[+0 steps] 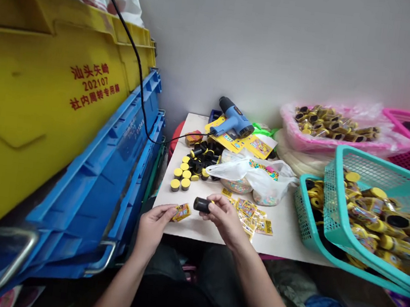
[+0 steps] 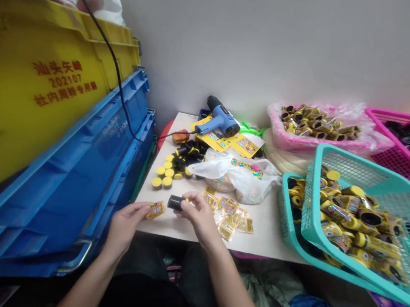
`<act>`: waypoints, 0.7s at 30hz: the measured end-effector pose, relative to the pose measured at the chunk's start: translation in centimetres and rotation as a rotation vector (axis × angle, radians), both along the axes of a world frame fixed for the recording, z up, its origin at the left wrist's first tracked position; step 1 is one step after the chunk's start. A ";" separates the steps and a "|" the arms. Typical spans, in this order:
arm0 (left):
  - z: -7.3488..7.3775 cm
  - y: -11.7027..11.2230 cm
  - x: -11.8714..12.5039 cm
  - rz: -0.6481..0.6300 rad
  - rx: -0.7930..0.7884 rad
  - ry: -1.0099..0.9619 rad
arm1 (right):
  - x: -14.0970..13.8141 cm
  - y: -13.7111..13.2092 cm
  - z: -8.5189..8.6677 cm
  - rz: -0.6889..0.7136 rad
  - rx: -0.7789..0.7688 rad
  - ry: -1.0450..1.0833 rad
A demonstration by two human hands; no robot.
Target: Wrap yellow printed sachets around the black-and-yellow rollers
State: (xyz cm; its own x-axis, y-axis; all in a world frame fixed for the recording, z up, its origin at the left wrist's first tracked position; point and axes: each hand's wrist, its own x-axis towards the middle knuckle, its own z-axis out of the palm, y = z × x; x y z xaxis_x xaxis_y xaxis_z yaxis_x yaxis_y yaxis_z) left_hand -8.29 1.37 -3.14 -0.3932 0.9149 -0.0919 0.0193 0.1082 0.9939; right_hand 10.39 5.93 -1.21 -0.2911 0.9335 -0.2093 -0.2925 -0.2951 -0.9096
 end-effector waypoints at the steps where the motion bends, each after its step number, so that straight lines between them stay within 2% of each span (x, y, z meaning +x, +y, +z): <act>1: 0.0 0.0 0.3 -0.003 0.015 0.005 | 0.4 -0.2 0.3 0.036 -0.012 0.009; 3: 0.0 0.0 0.6 -0.010 0.045 0.019 | 0.8 -0.5 0.3 0.089 -0.003 -0.003; 9: 0.0 -0.3 0.8 -0.037 0.091 0.063 | 1.9 -0.4 -1.1 0.152 0.047 0.000; 12: 0.3 -0.4 1.2 -0.043 0.107 0.092 | 2.4 -0.5 -1.1 0.172 0.055 -0.037; 16: 0.8 -0.3 2.1 -0.052 0.128 0.126 | 2.6 -0.7 -0.7 0.149 0.071 -0.108; 21: 1.1 -0.1 2.7 -0.111 0.109 0.137 | 2.4 -1.2 -1.0 0.081 0.067 -0.125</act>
State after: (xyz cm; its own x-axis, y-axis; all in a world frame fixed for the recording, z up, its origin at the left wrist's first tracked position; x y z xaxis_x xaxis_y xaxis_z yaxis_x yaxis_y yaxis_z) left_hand -5.63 1.27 -1.99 -0.2916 0.9548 0.0572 0.1606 -0.0101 0.9870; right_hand 12.82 4.70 -2.23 -0.3411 0.9214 -0.1863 -0.1534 -0.2501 -0.9560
